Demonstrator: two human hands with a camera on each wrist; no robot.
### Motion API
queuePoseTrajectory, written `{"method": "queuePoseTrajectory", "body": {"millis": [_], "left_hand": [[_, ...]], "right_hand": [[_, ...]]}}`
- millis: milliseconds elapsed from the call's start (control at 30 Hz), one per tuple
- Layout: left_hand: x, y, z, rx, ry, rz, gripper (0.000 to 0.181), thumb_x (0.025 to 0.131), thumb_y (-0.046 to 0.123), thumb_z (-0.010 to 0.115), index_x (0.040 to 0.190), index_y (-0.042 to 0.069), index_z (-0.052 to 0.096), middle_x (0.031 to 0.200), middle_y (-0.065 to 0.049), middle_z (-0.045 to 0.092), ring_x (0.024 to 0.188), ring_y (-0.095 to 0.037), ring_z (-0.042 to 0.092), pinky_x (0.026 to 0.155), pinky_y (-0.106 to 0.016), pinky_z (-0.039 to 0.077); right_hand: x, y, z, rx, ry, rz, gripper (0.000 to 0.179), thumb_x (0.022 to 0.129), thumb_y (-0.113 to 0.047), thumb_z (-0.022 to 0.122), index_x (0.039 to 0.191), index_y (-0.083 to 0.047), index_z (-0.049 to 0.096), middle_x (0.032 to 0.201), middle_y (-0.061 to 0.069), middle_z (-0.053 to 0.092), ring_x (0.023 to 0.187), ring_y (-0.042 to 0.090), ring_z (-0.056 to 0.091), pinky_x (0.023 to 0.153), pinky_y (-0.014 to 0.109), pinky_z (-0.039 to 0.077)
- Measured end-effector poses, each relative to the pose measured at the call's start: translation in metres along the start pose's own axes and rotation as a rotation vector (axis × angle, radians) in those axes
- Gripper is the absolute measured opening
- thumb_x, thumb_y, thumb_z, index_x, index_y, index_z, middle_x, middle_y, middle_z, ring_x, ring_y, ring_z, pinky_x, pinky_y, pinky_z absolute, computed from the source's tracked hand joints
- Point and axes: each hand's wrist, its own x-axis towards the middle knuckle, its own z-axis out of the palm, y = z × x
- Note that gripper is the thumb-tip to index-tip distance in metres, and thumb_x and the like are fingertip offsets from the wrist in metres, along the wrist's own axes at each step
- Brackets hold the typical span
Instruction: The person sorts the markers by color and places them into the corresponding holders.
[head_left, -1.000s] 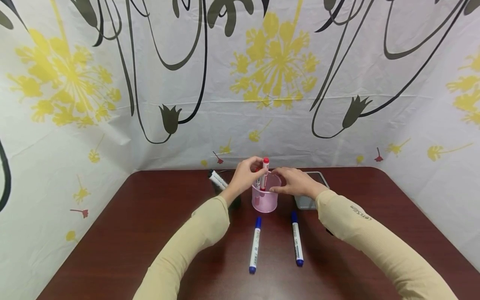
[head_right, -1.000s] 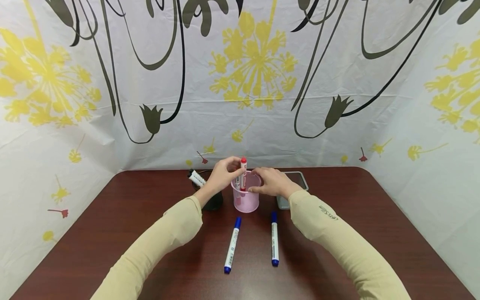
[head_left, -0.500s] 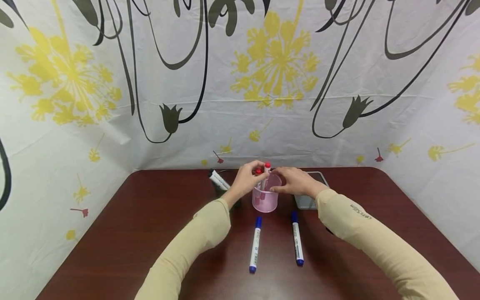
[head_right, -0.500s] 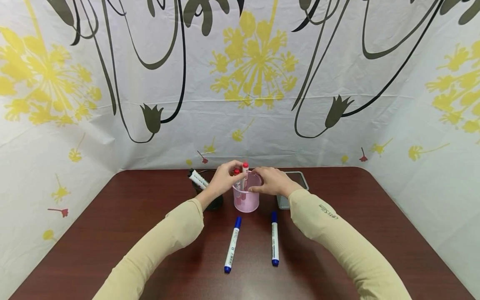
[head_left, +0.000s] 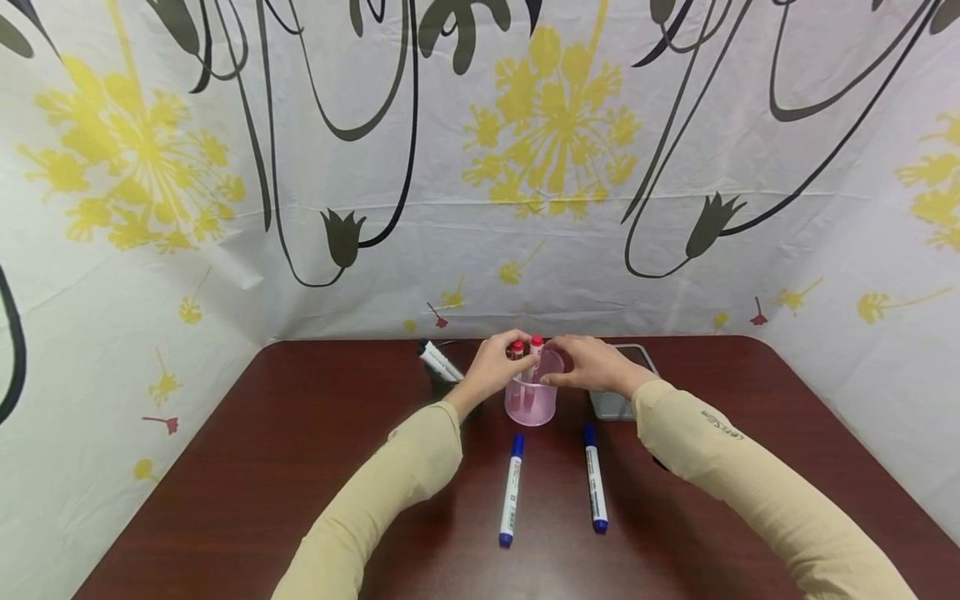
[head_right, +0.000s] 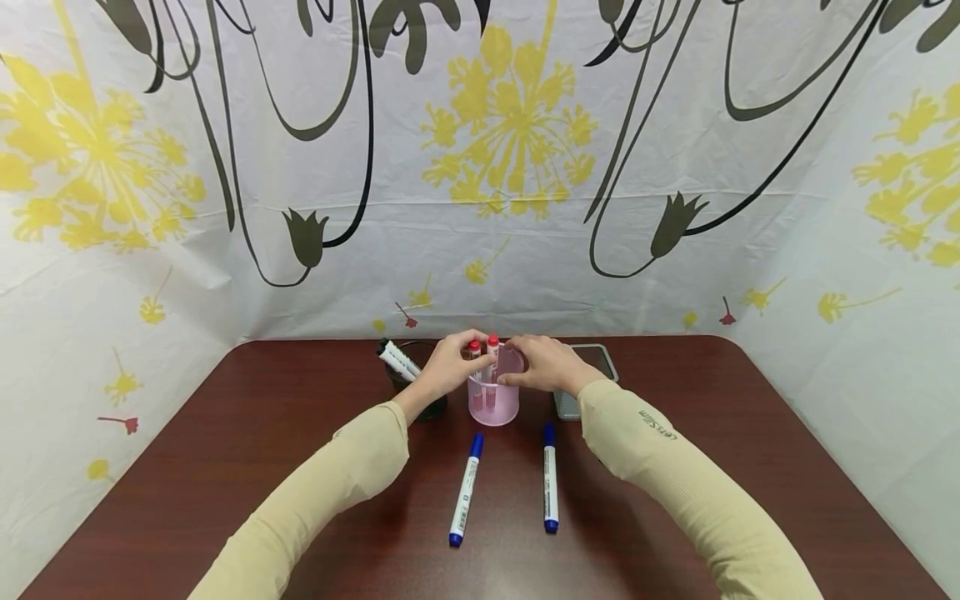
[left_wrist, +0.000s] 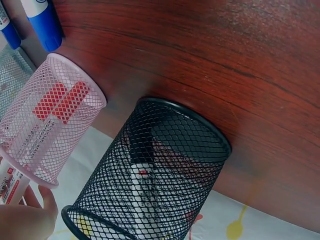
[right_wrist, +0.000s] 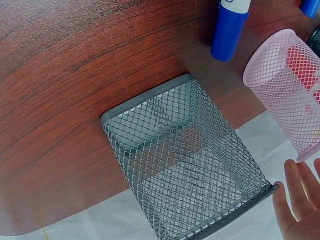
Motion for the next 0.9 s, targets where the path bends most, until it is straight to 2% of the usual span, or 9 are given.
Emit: {"method": "queuePoseTrajectory", "body": {"millis": [300,767,900], "left_hand": [[-0.0015,-0.0020,0.0006,0.024,-0.020,-0.001,0.023,0.078,0.021,0.068,0.098,0.009,0.062,0.085,0.001,0.059,0.073,-0.010,0.050,0.064,-0.021,0.043],[-0.0032,-0.0014,-0.0011,0.059,-0.020,0.011,0.024,0.078,0.021,0.068,0.099,0.009,0.062,0.092,0.000,0.061,0.079,-0.011,0.052,0.070,-0.022,0.043],[-0.0046,-0.0016,-0.0014,0.038,-0.018,0.010,0.026,0.078,0.021,0.068,0.101,0.011,0.061,0.094,-0.001,0.060,0.081,-0.011,0.053,0.072,-0.023,0.044]], "right_hand": [[-0.0008,-0.0009,0.0002,0.005,0.003,0.000,0.055,0.075,-0.041,0.067,0.113,-0.003,0.055,0.106,0.012,0.059,0.088,0.023,0.056,0.073,0.040,0.045],[-0.0016,-0.0029,-0.0007,0.007,0.011,0.001,0.057,0.075,-0.040,0.067,0.114,-0.002,0.055,0.106,0.013,0.058,0.091,0.027,0.056,0.074,0.041,0.044],[-0.0023,-0.0029,-0.0007,0.007,0.012,-0.002,0.056,0.075,-0.039,0.067,0.115,-0.002,0.054,0.107,0.013,0.058,0.091,0.027,0.056,0.074,0.041,0.044]]}}
